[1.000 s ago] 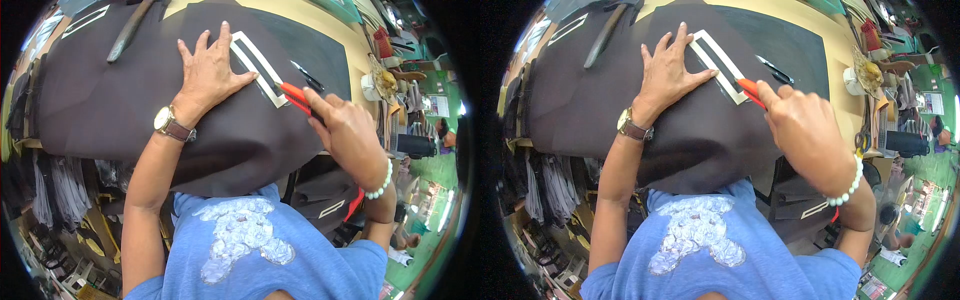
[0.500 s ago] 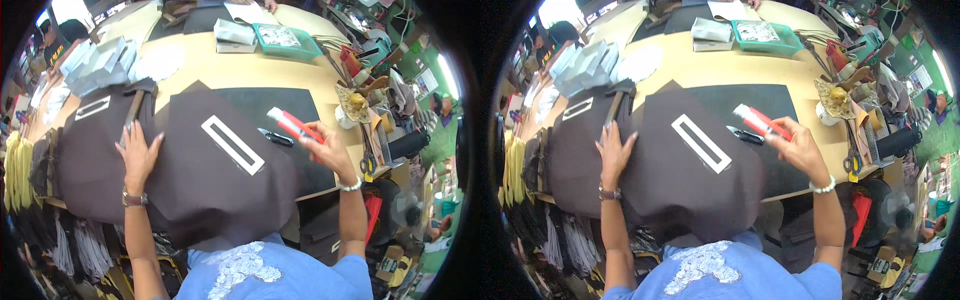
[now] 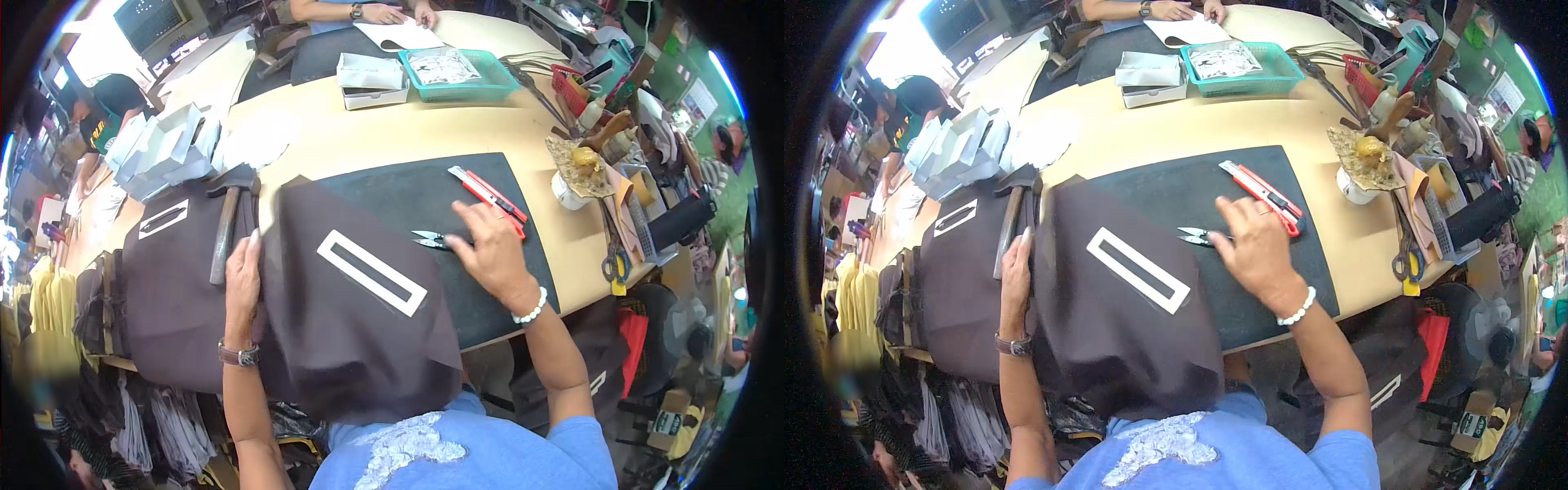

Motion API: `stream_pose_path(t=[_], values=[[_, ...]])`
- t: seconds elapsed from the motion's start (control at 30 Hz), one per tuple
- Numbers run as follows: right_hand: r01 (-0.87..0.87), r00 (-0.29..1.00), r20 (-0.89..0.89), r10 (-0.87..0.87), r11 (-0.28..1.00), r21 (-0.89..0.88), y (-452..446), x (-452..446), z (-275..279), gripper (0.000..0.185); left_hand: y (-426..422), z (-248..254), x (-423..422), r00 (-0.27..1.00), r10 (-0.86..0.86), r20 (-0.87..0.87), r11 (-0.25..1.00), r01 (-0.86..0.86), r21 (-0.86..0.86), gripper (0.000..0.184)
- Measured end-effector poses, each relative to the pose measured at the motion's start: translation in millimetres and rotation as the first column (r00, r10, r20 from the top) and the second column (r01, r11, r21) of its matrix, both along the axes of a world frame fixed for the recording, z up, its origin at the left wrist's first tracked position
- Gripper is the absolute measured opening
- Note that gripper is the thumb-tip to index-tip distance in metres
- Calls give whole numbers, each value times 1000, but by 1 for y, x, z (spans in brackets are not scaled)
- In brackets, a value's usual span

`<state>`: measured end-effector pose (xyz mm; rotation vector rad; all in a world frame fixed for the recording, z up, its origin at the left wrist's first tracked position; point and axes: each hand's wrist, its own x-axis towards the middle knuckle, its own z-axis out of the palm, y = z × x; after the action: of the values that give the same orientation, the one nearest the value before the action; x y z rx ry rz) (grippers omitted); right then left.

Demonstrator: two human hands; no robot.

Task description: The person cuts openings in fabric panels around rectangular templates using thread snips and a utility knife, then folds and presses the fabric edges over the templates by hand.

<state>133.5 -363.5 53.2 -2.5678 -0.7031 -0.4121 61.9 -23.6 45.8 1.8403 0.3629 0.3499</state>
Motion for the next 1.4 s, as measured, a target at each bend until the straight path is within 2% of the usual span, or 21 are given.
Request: stream_pose_path(t=[0.03, 0.07, 0.13, 0.2, 0.27, 0.33, 0.37, 0.43, 0.47, 0.5, 0.6, 0.63, 0.7, 0.77, 0.9, 0.97, 1.0, 1.1, 1.23, 1.37, 1.4], values=[[-31, 991, -131, 27, 999, -32, 5, -4, -1, 44, -1, 6, 1, 987, -78, -141, 995, 86, 51, 31], [-60, 995, -78, 62, 998, 31, 7, -2, -11, 41, -2, 10, 1, 948, -145, -284, 980, 176, 89, 32], [-35, 963, -260, 67, 991, 127, 4, 1, -10, 36, -9, 27, -2, 837, -197, -510, 911, 348, 219, 34], [-2, 909, -411, 75, 984, 176, 2, 6, -2, 25, -5, 17, -6, 862, -268, -429, 922, 359, 144, 32], [14, 932, -353, 84, 963, 268, 1, 8, -8, 22, -2, 9, -9, 878, -262, -401, 940, 326, 99, 30], [33, 948, -307, 81, 936, 349, 7, 4, 1, 15, -17, 6, -12, 956, -183, -231, 983, 174, -61, 29], [57, 927, -355, 121, 890, 452, 13, -2, 16, 15, -22, 5, -13, 981, -125, -151, 983, 102, -150, 28], [136, 867, -451, 213, 768, 626, 28, -18, 39, 14, -24, 1, -10, 960, -173, -218, 940, 95, -326, 32], [36, 880, -333, 339, 651, 758, 38, -25, 41, 16, -36, 6, -10, 962, -169, -213, 901, 64, -429, 36], [60, 819, -356, 450, 549, 833, 50, -36, 47, 20, -47, 12, -9, 965, -162, -205, 851, 31, -525, 41], [166, 550, -587, 594, 611, 774, 65, -61, 39, 25, -63, 22, -8, 931, -236, -279, 811, 31, -585, 54], [189, 472, -651, 594, 653, 733, 67, -66, 31, 26, -65, 21, -9, 923, -170, -347, 900, 2, -435, 73], [257, 492, -641, 590, 605, 754, 70, -71, -2, 28, -69, 10, -14, 932, -143, -332, 923, 5, -384, 83], [413, 429, -696, 575, 560, 718, 66, -76, -13, 29, -74, 10, -16, 930, -208, -304, 900, 60, -431, 78], [493, 494, -650, 578, 431, 756, 59, -87, -14, 30, -82, 6, -16, 922, -304, -240, 874, 170, -455, 67], [488, 508, -650, 566, 432, 758, 57, -91, -13, 29, -81, -9, -14, 902, -352, -250, 868, 214, -448, 60], [483, 518, -646, 561, 432, 762, 57, -92, -13, 30, -90, 8, -19, 919, -351, -177, 823, 213, -527, 45], [491, 534, -651, 540, 428, 759, 55, -96, -13, 29, -113, 9, -28, 980, -199, -12, 699, 133, -703, 36], [509, 542, -691, 478, 467, 723, 49, -102, -8, 25, -120, 0, -32, 962, -260, 76, 570, 217, -793, 41], [521, 526, -716, 459, 493, 697, 40, -108, -6, 22, -128, 4, -40, 981, -190, 42, 543, 141, -828, 45], [522, 520, -720, 460, 496, 694, 38, -109, -6, 21, -130, 3, -41, 979, -195, 57, 553, 157, -818, 37]])
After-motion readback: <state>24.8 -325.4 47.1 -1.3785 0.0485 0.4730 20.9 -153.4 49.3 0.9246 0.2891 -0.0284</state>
